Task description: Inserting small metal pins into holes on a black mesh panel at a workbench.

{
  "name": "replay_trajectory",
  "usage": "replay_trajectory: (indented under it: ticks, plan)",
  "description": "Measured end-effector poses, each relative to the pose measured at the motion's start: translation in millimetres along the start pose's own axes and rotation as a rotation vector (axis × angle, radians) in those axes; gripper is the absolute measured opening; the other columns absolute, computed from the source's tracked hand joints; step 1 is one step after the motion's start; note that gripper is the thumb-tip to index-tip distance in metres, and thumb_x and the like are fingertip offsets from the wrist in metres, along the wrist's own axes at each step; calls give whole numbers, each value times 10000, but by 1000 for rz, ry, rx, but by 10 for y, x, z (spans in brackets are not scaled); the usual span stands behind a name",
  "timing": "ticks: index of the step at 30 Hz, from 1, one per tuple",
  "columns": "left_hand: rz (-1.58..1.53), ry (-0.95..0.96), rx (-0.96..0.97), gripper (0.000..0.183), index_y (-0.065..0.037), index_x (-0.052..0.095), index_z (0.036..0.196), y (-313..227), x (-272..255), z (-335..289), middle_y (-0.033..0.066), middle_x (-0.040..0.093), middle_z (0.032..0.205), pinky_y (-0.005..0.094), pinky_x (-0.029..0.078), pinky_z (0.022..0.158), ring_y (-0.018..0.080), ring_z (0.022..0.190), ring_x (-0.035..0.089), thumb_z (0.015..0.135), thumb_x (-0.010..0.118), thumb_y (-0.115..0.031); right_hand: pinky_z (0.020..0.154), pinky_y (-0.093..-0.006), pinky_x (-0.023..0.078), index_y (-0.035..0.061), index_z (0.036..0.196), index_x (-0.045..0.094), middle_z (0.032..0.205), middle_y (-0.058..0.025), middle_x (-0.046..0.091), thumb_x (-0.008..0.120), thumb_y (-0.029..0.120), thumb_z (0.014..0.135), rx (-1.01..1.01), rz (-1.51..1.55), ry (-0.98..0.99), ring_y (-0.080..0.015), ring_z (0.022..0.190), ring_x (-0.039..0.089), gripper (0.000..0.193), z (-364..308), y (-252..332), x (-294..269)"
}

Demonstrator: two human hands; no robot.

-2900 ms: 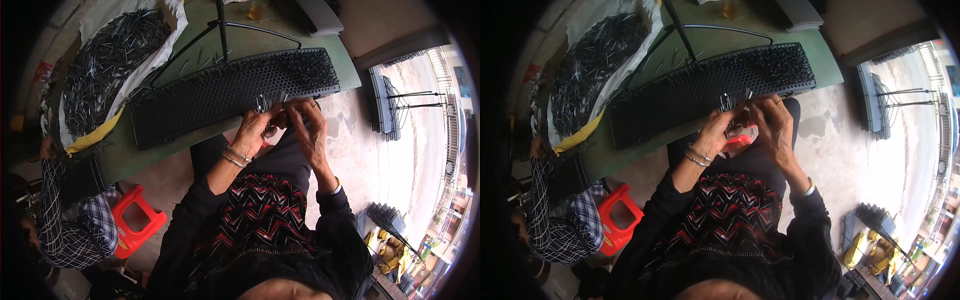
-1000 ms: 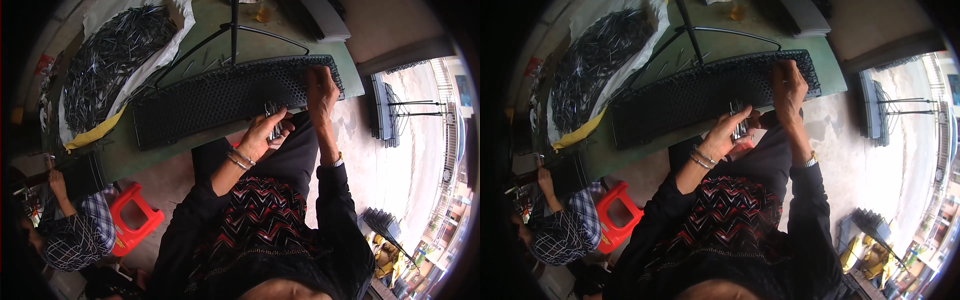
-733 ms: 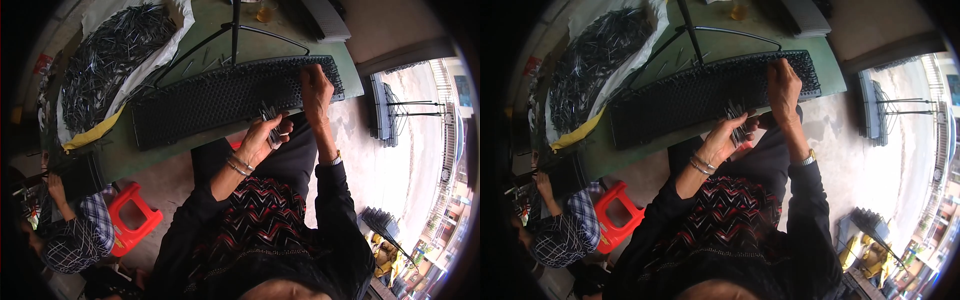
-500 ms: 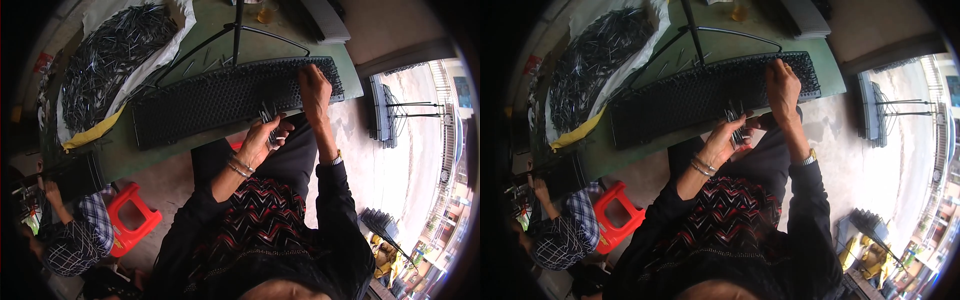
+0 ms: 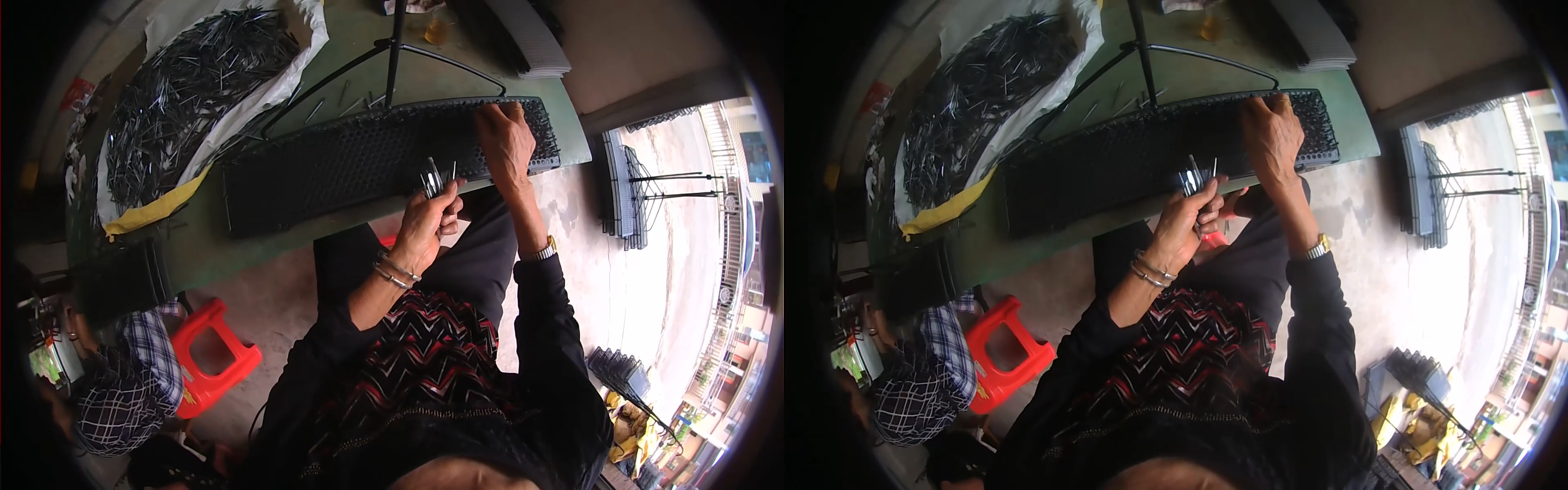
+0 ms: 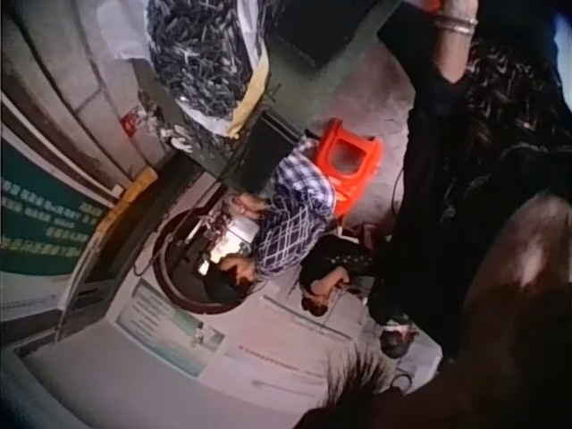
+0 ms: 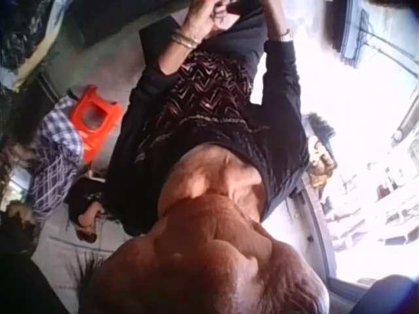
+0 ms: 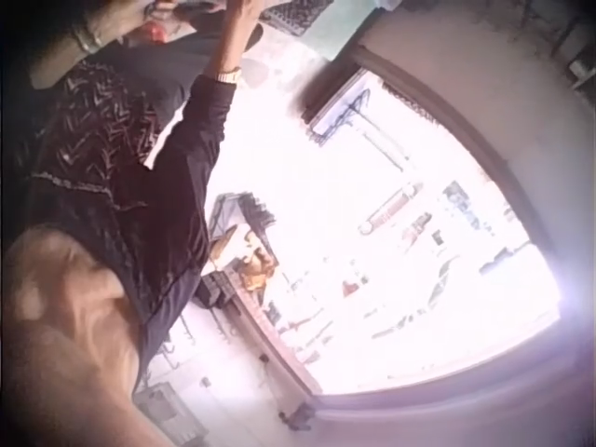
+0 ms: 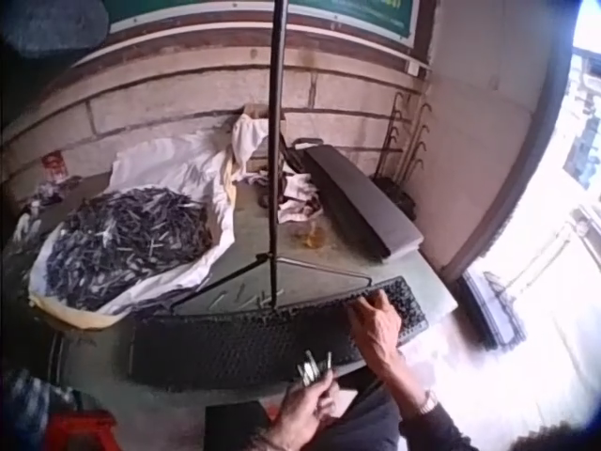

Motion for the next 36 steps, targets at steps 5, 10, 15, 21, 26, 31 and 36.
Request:
replay_trajectory:
  ticks: [5,10,15,21,26,31,36]
  plan:
    - [75,-32,40,219,-43,623,963,-49,51,-85,-32,490,673,179,249,464,22,536,350,907,647,-253,684,-387,475,153,911,696,907,-81,581,650,252,841,-122,-69,-103,-285,807,602,130,-70,-24,16]
    - [115,-33,81,196,-48,629,930,-66,73,-83,-3,565,685,174,245,439,24,533,395,896,663,-239,694,-397,467,153,855,694,898,-78,592,650,271,839,-51,-187,-79,-281,815,597,127,-81,-24,-47]
    - [170,-36,112,212,-9,657,982,-56,117,-95,66,679,793,169,250,409,35,538,451,903,645,-205,727,-398,465,148,947,712,886,-84,589,664,305,832,-129,-194,-92,-281,828,587,200,-124,26,-102]
    - [168,-18,125,131,-46,659,864,-37,74,-66,92,697,791,159,292,408,42,544,527,878,679,-175,654,-282,428,2,983,676,827,-70,581,653,209,876,32,581,466,-143,759,566,233,-334,59,-308]
    - [245,-31,115,146,-28,669,891,-1,124,-93,98,702,808,160,282,412,40,549,527,881,676,-173,632,-260,410,-7,828,598,780,-21,553,641,157,851,315,873,804,-71,747,510,171,-507,132,-433]
    - [310,76,77,170,-20,671,916,26,139,-103,100,705,832,162,279,417,42,562,542,890,667,-188,650,-263,436,-4,865,630,796,-24,587,639,140,829,212,816,853,-90,750,549,149,-508,74,-432]
    - [310,36,77,202,-22,659,982,-3,136,-106,97,710,873,170,281,414,46,586,577,918,627,-211,670,-266,460,-13,890,640,817,-38,610,635,153,827,278,856,760,-107,771,585,177,-525,37,-443]
Point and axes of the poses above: each hand's wrist, its own z-axis towards the middle knuckle, its own x-axis out of the palm, y = z × x, the point moved 4 cm from there along z, towards the middle knuckle
